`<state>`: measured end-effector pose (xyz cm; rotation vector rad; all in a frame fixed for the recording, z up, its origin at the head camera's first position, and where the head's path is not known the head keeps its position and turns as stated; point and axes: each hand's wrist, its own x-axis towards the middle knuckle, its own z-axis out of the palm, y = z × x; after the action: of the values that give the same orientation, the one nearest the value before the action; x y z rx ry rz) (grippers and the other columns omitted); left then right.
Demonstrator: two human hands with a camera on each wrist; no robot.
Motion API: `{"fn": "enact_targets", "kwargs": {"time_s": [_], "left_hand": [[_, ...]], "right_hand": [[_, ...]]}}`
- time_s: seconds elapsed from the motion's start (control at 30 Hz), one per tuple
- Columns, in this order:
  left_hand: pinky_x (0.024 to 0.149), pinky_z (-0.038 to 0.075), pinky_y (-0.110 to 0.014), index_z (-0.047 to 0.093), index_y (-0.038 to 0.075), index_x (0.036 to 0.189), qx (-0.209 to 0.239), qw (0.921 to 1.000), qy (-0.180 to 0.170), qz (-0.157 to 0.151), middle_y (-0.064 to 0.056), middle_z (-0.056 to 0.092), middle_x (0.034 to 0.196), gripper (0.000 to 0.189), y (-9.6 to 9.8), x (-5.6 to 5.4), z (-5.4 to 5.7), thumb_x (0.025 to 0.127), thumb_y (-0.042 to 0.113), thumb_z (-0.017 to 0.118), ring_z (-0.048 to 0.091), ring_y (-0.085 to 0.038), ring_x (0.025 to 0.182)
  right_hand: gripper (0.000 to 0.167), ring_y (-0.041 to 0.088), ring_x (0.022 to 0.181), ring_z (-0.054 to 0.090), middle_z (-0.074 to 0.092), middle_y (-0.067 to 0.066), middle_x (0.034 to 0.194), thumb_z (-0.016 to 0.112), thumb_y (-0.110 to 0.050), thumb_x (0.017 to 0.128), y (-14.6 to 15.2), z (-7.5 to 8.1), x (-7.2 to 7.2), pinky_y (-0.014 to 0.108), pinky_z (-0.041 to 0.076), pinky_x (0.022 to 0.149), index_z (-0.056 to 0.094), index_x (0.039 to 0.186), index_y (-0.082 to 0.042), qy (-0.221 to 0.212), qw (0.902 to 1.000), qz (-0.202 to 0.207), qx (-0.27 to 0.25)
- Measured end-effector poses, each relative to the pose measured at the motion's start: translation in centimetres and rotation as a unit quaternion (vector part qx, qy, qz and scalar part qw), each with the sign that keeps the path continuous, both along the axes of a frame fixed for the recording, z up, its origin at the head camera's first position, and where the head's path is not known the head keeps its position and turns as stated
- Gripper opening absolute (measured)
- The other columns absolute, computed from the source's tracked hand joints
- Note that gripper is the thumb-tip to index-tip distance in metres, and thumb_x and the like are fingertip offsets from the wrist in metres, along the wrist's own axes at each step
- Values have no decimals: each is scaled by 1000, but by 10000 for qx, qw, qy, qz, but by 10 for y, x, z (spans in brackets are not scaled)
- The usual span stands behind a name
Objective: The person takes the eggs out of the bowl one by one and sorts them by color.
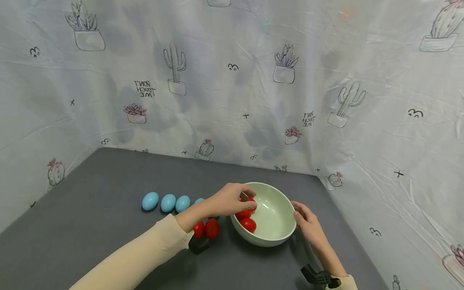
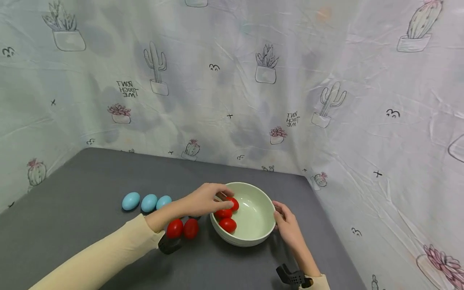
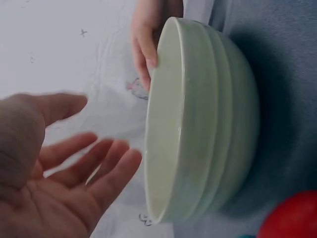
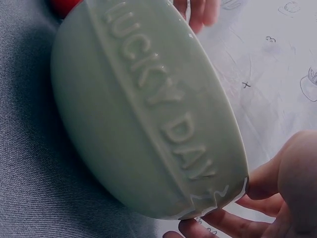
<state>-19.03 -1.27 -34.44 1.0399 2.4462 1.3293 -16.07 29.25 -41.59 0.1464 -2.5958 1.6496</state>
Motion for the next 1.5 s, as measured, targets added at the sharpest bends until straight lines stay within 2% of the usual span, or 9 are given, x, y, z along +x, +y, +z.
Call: {"fn": "enact_targets", "kwargs": {"time_s": [0.13,0.27,0.47,0.6,0.83,0.97,1.13,1.33,1.5], "left_hand": [[85,52,-21,63,5,127,-68,9971,-541,-539,-6,65,120,37,14,-13,-5,94,20,70,65,-14,105],[85,54,-26,62,4,129,-8,9911,-1062,-803,-6,65,120,38,23,-21,-9,94,18,70,63,-16,105],[86,56,-40,60,2,132,103,9790,-1777,-998,-5,65,119,37,26,-26,-22,98,18,64,65,-26,104],[88,55,-38,60,2,132,236,9731,-2060,-1006,-3,64,121,37,29,-27,-30,100,18,61,65,-24,106],[81,55,-37,62,2,131,-178,9751,-1881,-1157,-1,66,117,37,40,-25,-32,100,21,61,64,-18,106],[81,56,-31,62,3,131,-447,9689,-2015,-1367,2,65,118,36,50,-20,-32,99,20,61,62,-11,103],[74,57,-27,65,-2,123,-571,9621,-2159,-1568,-1,67,110,33,64,-15,-37,94,12,68,64,-10,88],[80,51,-19,69,0,117,-907,9711,-1586,-1534,2,68,105,33,70,-14,-41,85,5,75,62,-8,94],[84,49,-17,70,2,119,-950,9742,-1334,-1553,8,69,104,35,72,-16,-43,85,8,76,60,-4,99]], "right_hand": [[38,35,113,57,51,24,137,45,-12,107,-1,-1,-3,29,56,76,46,143,-2,-109,9999,4,-48],[37,36,112,58,52,24,136,45,-9,106,-3,-1,-6,29,56,76,46,143,-1,-91,9999,18,-121],[37,34,111,58,53,24,135,45,-9,106,-4,0,-8,29,56,75,47,142,-2,-112,9999,17,-110],[38,35,111,58,52,25,135,45,-9,106,-4,0,-8,29,56,76,46,143,-1,-148,9998,57,-106],[38,36,112,57,52,25,136,44,-9,106,-2,0,-6,29,56,77,45,143,-1,-82,9999,28,-113],[37,35,111,58,52,26,135,44,-10,106,-1,-1,-3,29,56,76,46,143,-1,-49,9999,-3,-96],[37,35,112,57,53,25,135,44,-11,107,0,-1,-1,28,56,76,46,143,-2,-51,10000,-66,-19],[37,36,112,57,52,25,135,44,-10,107,1,-1,0,29,55,75,46,142,-1,-75,9999,-52,-46],[36,36,112,57,52,26,135,44,-8,106,3,-2,-2,29,56,75,46,142,-1,-94,9999,-73,-102]]}}
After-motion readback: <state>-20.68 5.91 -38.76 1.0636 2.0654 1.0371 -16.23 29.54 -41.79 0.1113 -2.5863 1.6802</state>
